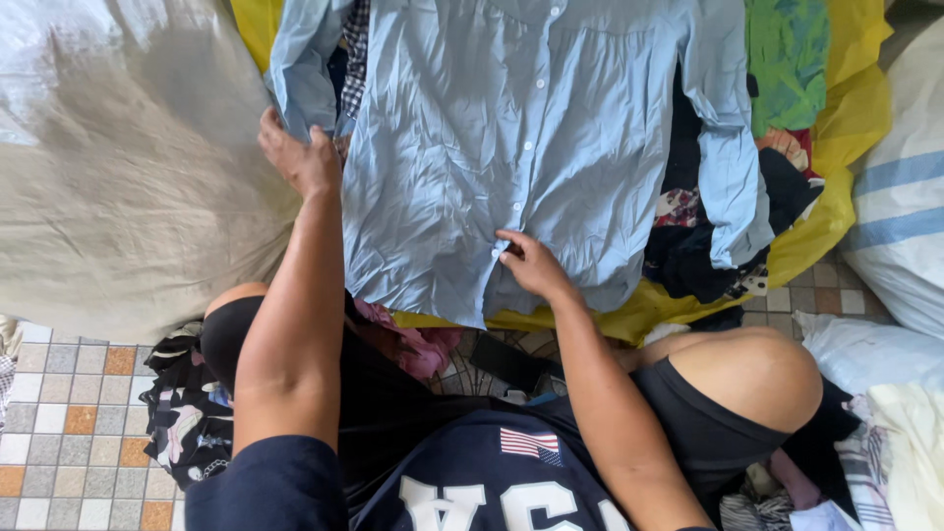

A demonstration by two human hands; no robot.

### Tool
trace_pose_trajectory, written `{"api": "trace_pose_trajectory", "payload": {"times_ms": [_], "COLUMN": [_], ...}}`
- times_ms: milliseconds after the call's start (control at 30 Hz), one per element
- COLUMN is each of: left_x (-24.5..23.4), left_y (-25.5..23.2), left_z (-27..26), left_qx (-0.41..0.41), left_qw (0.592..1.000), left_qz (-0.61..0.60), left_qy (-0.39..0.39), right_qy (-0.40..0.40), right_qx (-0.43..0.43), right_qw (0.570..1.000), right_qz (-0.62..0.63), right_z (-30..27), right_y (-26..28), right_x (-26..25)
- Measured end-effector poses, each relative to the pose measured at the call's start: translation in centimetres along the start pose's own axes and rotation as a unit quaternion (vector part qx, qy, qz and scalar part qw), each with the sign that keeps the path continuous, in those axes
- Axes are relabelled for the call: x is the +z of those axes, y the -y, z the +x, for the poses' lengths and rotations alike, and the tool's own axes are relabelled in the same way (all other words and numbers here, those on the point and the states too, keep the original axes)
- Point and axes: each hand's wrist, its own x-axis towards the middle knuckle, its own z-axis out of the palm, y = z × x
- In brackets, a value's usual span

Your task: The person buttons a blue shirt and a checkered shirt while sitting on the floor, then sorts them into different piles among other laundry.

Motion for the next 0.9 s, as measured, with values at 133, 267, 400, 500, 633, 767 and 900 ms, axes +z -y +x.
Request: {"api": "trace_pose_trajectory", "payload": {"times_ms": [133,267,400,500,633,767,900], "left_x": [0.6,1.6,2.5,6.0,5.7,4.3,4.6], "left_y": [2.9,5.2,4.2,2.5,-2.5,-3.5,-3.5], "left_z": [-0.6,0.1,-1.1,-4.5,-17.6,-25.4,-23.6], "left_qx": [-0.07,-0.14,-0.038,0.291,0.466,0.445,0.437], "left_qw": [0.996,0.982,0.993,0.694,0.871,0.704,0.729], "left_qz": [0.036,0.128,-0.023,0.534,0.035,-0.019,-0.109], "left_qy": [0.029,0.021,-0.113,-0.385,0.148,0.552,0.515], "right_qy": [0.004,0.011,0.031,-0.045,-0.116,-0.173,-0.331], "right_qx": [0.021,0.011,0.015,-0.001,-0.027,0.072,0.151], "right_qw": [1.0,0.999,0.997,0.985,0.855,0.741,0.782], "right_qz": [0.01,0.037,0.072,0.169,0.504,0.644,0.506], "right_z": [0.6,0.5,0.3,1.4,1.6,1.7,2.5], "right_y": [-0.8,-1.5,-1.1,-0.3,1.1,0.9,-2.0], "right_x": [0.7,0.3,0.1,-0.3,0.2,1.6,0.8]}}
